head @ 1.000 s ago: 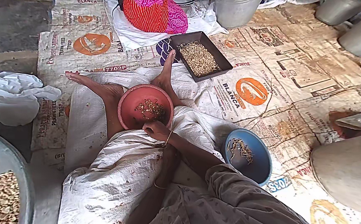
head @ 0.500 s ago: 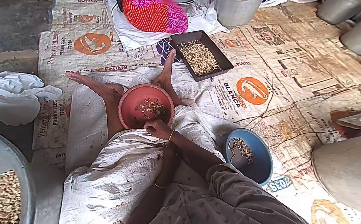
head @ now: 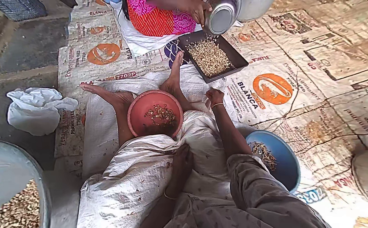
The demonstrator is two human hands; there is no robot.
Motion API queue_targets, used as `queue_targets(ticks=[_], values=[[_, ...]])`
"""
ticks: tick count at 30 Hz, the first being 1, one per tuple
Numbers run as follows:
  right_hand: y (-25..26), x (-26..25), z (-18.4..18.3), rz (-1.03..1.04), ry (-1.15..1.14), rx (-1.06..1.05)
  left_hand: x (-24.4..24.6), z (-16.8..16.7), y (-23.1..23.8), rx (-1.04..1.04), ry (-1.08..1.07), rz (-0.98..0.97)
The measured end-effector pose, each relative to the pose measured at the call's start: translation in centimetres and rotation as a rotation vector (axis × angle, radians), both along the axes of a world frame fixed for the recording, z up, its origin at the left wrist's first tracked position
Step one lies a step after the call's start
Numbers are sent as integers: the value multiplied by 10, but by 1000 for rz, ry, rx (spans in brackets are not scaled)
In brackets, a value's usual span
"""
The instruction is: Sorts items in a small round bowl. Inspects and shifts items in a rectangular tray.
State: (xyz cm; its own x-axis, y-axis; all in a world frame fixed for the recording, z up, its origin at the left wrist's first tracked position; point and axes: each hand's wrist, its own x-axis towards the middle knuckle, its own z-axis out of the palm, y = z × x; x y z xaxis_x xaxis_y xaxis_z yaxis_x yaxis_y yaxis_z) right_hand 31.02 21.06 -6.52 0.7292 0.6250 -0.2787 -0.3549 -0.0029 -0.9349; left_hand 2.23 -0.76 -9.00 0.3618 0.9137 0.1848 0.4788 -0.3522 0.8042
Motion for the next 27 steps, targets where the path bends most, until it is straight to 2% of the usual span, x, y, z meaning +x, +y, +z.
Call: queue_targets(ticks=[4, 9, 12, 15, 19, 22, 27], values=[[45, 38, -20, -3, -177, -205, -1, -1, 2, 55, -41, -18], [94, 60, -28, -59, -7, -263, -5, 0, 5, 41, -149, -37], [113, 70, -25, -62, -80, -358, -4, 3, 7, 9, -183, -38], [115, 72, -13, -55, 35, -298, -5, 1, 7, 7, -212, -63], [79, 76, 16, -51, 172, -177, -9, 2, 9, -6, -264, -64], [15, 79, 47, 11, 186, -123, -12, 7, 8, -68, -300, -61], [-112, 65, 85, 55, 238, -141, -23, 0, 9, -114, -614, -187]])
